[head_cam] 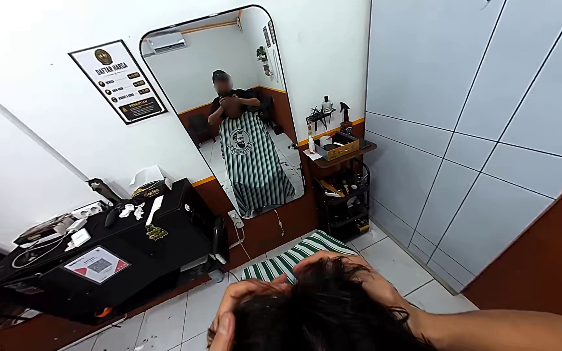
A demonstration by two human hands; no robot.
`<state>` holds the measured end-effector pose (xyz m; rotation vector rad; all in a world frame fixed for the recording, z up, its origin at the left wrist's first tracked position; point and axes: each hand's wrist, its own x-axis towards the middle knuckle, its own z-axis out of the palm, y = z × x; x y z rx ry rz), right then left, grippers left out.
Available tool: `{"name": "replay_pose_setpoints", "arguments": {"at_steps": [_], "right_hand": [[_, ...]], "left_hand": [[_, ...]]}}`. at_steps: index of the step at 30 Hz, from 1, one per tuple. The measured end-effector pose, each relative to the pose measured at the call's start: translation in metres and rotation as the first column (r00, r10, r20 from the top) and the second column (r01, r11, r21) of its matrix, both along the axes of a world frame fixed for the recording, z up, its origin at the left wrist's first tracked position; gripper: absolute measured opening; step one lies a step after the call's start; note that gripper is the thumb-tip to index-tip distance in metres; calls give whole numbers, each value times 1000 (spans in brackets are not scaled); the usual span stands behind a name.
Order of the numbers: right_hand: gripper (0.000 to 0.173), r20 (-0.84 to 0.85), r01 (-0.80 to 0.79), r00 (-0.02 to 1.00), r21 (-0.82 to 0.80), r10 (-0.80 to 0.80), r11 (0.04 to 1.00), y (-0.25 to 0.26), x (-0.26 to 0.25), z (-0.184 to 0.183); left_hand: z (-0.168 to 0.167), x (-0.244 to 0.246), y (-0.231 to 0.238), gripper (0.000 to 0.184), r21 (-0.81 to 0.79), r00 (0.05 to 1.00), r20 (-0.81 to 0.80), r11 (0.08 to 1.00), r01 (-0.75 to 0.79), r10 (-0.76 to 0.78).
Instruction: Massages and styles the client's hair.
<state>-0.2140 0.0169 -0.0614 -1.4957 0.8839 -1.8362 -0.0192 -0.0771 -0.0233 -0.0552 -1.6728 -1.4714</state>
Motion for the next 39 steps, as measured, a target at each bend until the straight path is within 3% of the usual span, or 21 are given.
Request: {"name": "replay_pose_setpoints", "arguments": {"at_steps": [3, 5, 7, 9, 11, 15, 17, 19, 21, 23, 25, 27, 31, 35, 39], "right_hand": [[50, -8, 53, 999, -100, -54, 994, 0, 0, 4], [52, 0, 17, 1000, -156, -17, 988, -2, -3, 4], [45, 5, -1, 1000, -125, 2, 992, -5, -3, 1], [46, -7, 8, 1000, -39, -9, 999, -3, -1, 1], [50, -28, 22, 999, -27, -22, 999, 0, 0, 5], [43, -48, 5, 999, -222, -16, 975, -2, -1, 9], [44, -37, -38, 999, -248, 30, 968, -7, -1, 6], [43, -53, -30, 998, -170, 21, 985, -10, 0, 3], [44, -89, -7, 996, -121, -4, 993, -10, 0, 1], [47, -96, -30, 995, -162, 14, 986, -8, -2, 0], [49, -77, -69, 996, -234, 52, 970, -11, -3, 1], [51, -51, -99, 995, -255, 89, 962, -15, -4, 1], [45, -36, -106, 994, -161, 101, 981, -21, -4, -13], [51, -58, -120, 992, -241, 109, 963, -19, -7, -4], [45, -14, -105, 994, -199, 104, 974, -25, -4, -6]], "left_hand": [[-1, -8, 7, 40, 210, 998, 58, 976, -47, 35], [16, -10, 20, 35, 362, 981, 185, 924, -125, 60], [26, -9, 26, 39, 313, 969, 199, 927, -207, 149], [21, -8, 21, 48, 158, 973, 79, 961, -225, 215], [10, -10, 10, 46, 86, 984, -10, 981, -176, 177], [1, -8, 8, 35, 285, 998, 55, 958, -30, 14], [-19, 2, -8, 43, 100, 999, 42, 995, 21, -26], [-27, 7, -14, 44, -59, 997, -5, 996, -72, 72], [-26, 4, -14, 39, -66, 993, -105, 995, -69, 62], [-34, -1, -22, 41, -96, 994, -100, 993, -63, 53], [-36, -2, -23, 44, -31, 999, -33, 999, 7, -8], [-28, 4, -16, 45, -34, 999, 36, 999, -33, 34], [-10, 5, -4, 41, -61, 991, -55, 990, -125, 122], [-20, 0, -16, 42, -24, 1000, 30, 1000, -4, 5], [-1, 1, 5, 44, 54, 986, 21, 985, -165, 165]]}}
